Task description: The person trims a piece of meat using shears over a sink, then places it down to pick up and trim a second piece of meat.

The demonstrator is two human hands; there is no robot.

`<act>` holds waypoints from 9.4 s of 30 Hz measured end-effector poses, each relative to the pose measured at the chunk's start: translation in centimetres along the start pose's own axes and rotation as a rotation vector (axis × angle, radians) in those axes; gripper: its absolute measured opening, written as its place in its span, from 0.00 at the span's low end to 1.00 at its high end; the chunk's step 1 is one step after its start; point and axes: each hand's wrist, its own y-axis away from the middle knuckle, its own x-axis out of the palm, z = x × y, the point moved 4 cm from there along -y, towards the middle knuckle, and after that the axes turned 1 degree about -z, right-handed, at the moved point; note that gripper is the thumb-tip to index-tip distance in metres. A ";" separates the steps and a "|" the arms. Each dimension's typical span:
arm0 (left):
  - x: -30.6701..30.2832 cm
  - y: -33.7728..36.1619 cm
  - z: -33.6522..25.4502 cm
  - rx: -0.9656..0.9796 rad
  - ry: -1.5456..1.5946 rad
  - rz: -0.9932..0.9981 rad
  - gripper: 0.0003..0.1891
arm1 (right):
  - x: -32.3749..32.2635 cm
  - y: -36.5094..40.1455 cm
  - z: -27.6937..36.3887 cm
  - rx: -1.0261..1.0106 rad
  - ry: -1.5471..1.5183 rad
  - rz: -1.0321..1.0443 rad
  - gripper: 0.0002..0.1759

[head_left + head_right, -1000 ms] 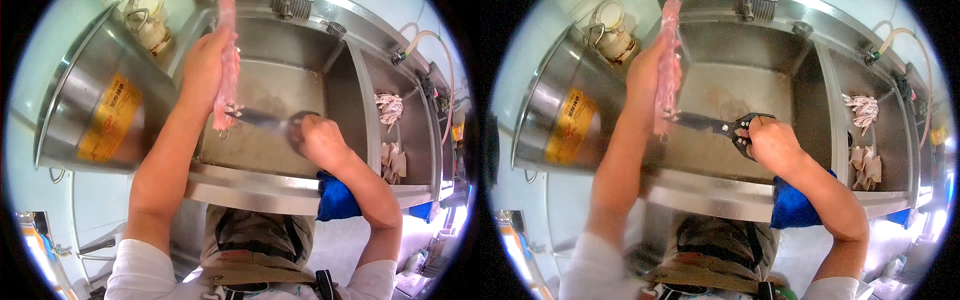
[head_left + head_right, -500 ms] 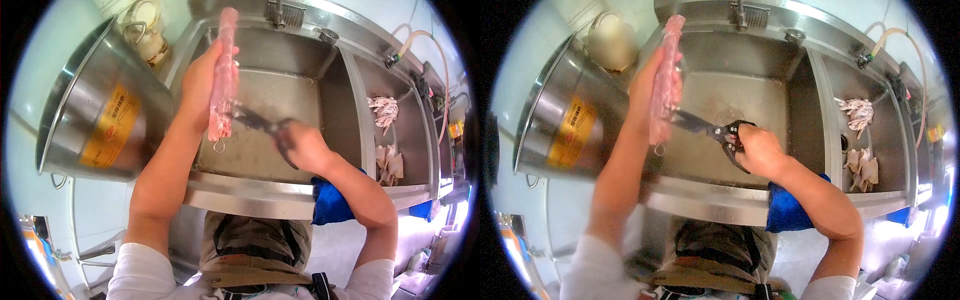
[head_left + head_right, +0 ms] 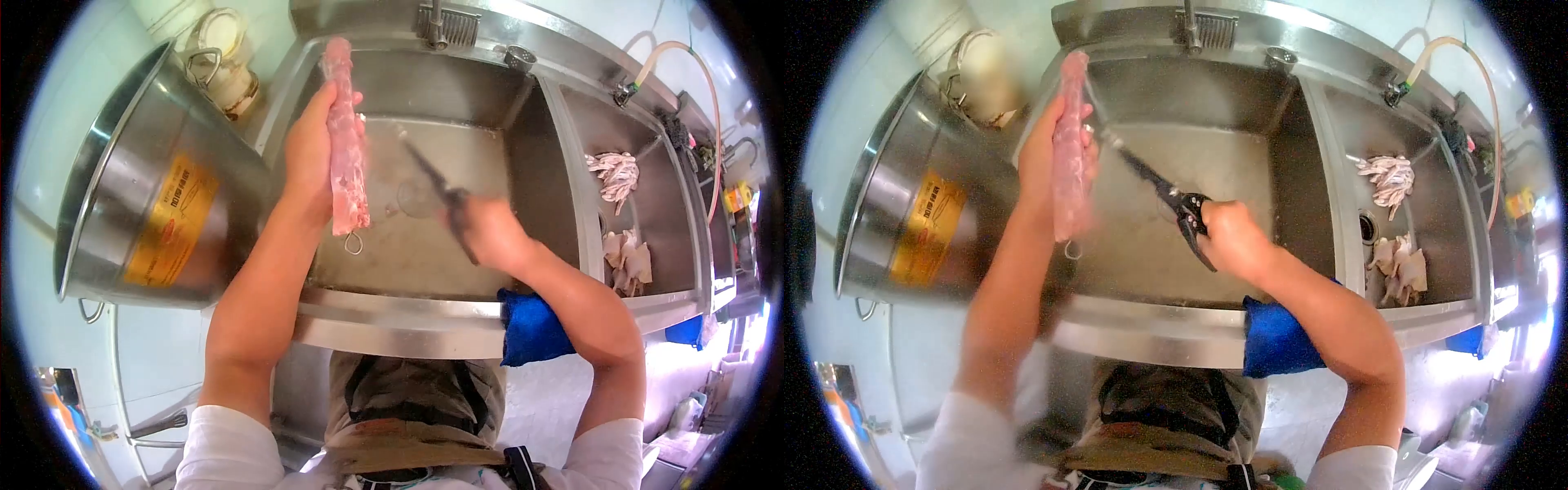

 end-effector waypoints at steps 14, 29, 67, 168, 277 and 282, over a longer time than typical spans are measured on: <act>0.4 -0.5 0.9 -0.053 0.196 0.149 0.15 | -0.8 -0.1 1.4 -0.034 0.192 -0.093 0.15; -0.6 -0.4 -0.2 0.028 0.039 0.004 0.15 | -2.1 0.0 1.5 0.004 0.009 -0.079 0.06; -0.4 -0.4 -0.1 0.164 0.000 -0.090 0.15 | 0.1 0.1 1.3 -0.053 0.332 -0.105 0.08; 0.8 -11.9 12.7 -0.446 -0.234 0.406 0.18 | -5.0 3.1 -5.8 0.578 0.001 -0.203 0.19; -0.9 -2.0 3.7 -0.169 0.152 0.219 0.18 | -2.0 -0.3 1.6 -0.160 0.274 -0.101 0.17; -0.7 -1.7 2.8 -0.135 0.113 0.198 0.18 | -2.7 0.0 2.1 -0.183 0.322 -0.161 0.16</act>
